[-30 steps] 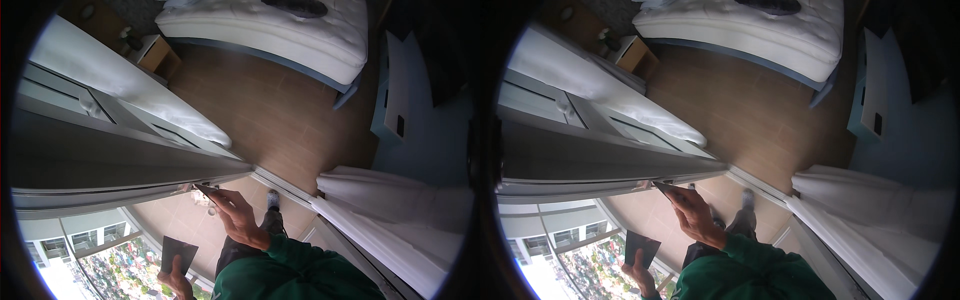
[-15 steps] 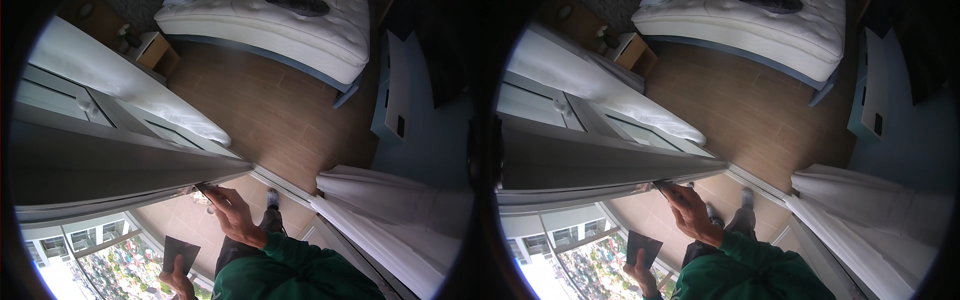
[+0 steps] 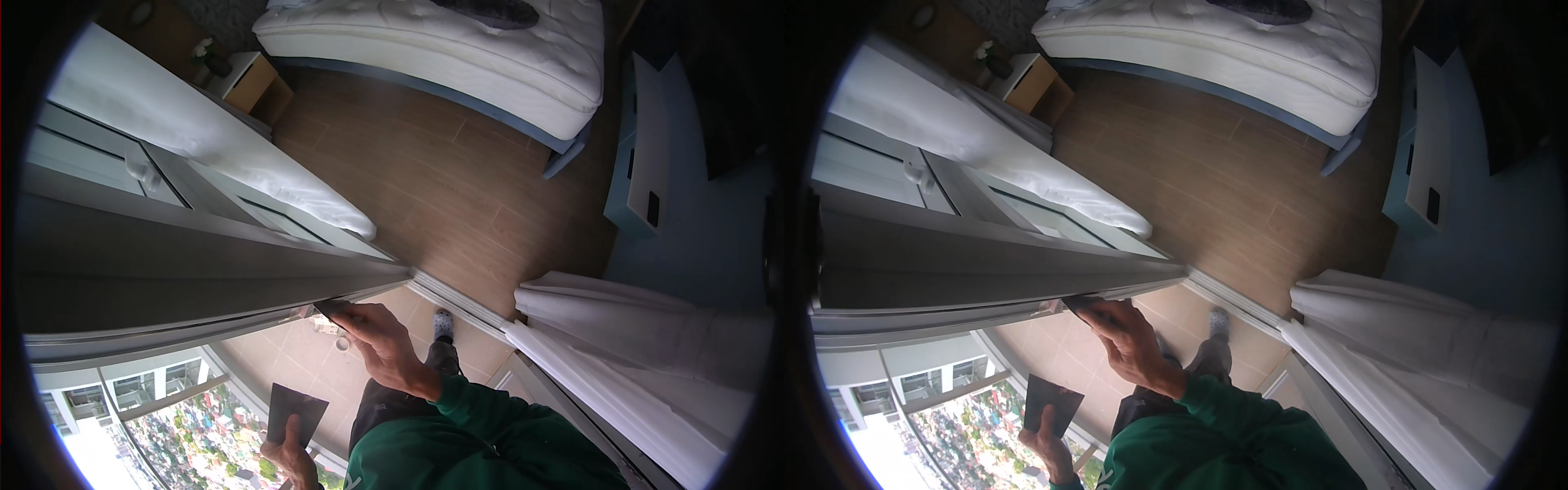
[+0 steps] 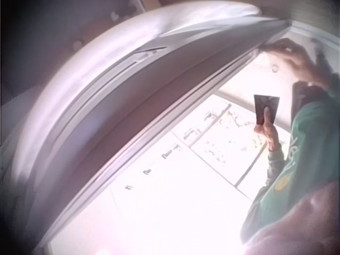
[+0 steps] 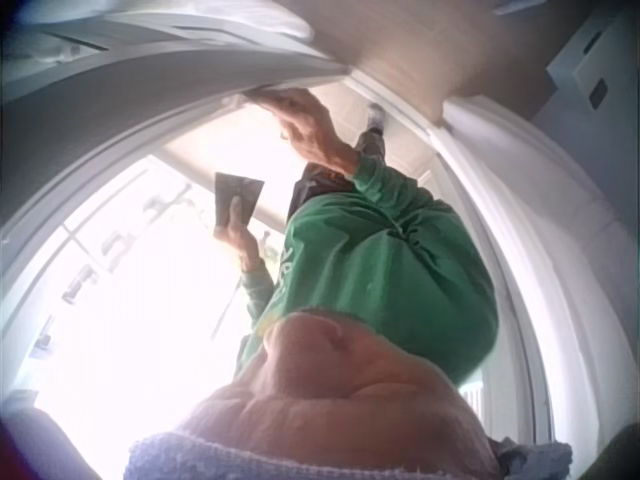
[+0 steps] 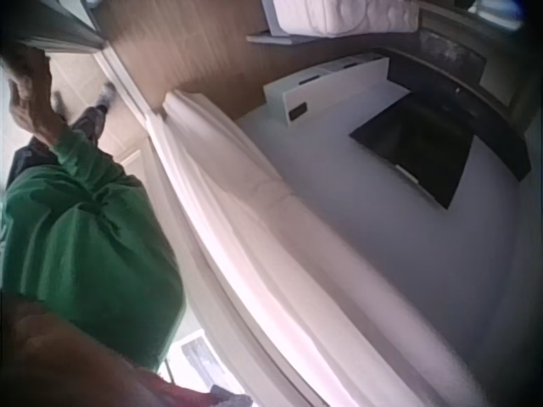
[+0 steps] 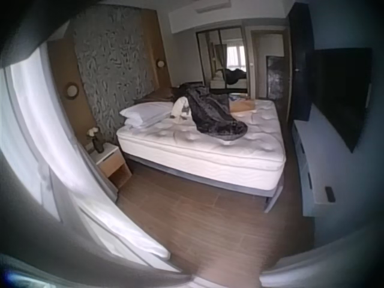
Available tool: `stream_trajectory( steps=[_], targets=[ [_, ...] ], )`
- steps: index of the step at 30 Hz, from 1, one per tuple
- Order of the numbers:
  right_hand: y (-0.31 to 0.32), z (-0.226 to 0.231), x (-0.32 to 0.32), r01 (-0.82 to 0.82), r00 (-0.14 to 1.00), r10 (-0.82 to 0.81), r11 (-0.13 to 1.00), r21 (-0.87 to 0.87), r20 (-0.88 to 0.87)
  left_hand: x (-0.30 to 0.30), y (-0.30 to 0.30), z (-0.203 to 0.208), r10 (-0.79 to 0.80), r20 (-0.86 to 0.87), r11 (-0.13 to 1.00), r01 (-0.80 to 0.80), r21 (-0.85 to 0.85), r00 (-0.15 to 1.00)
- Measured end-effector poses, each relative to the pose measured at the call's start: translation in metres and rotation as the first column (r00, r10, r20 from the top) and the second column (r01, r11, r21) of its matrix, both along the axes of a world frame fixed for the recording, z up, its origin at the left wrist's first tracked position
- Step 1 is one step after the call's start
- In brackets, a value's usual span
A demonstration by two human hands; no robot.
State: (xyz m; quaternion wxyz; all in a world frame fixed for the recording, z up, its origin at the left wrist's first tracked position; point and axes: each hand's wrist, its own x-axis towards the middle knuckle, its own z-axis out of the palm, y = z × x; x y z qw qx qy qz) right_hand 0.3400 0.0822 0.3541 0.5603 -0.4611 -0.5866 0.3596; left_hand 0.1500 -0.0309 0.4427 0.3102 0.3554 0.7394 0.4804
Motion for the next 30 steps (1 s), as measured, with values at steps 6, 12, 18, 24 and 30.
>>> stream_trajectory(
  steps=[6,12,18,24,30],
  targets=[
    [0.003,-0.001,0.016,-0.056,0.998,0.057,0.998,0.022,-0.028,0.001,0.003,0.001,0.009,0.035,0.999,-0.008,-0.037,0.999],
    [-0.032,0.005,0.029,-0.116,0.988,0.113,0.993,-0.022,-0.104,-0.003,0.009,0.002,0.052,0.134,0.998,-0.048,-0.033,0.990],
    [-0.066,0.039,0.025,-0.305,0.871,0.214,0.942,-0.144,-0.442,0.024,0.038,0.021,0.036,0.611,0.992,0.046,-0.118,0.791],
    [-0.074,0.057,0.017,-0.170,0.966,0.130,0.970,-0.172,-0.222,0.034,0.041,0.014,-0.437,-0.346,0.899,0.389,-0.203,0.830],
    [-0.086,0.027,0.032,-0.237,0.966,0.233,0.971,0.025,0.107,0.042,0.049,0.024,0.032,0.534,0.996,0.017,-0.088,0.845]
  ],
)
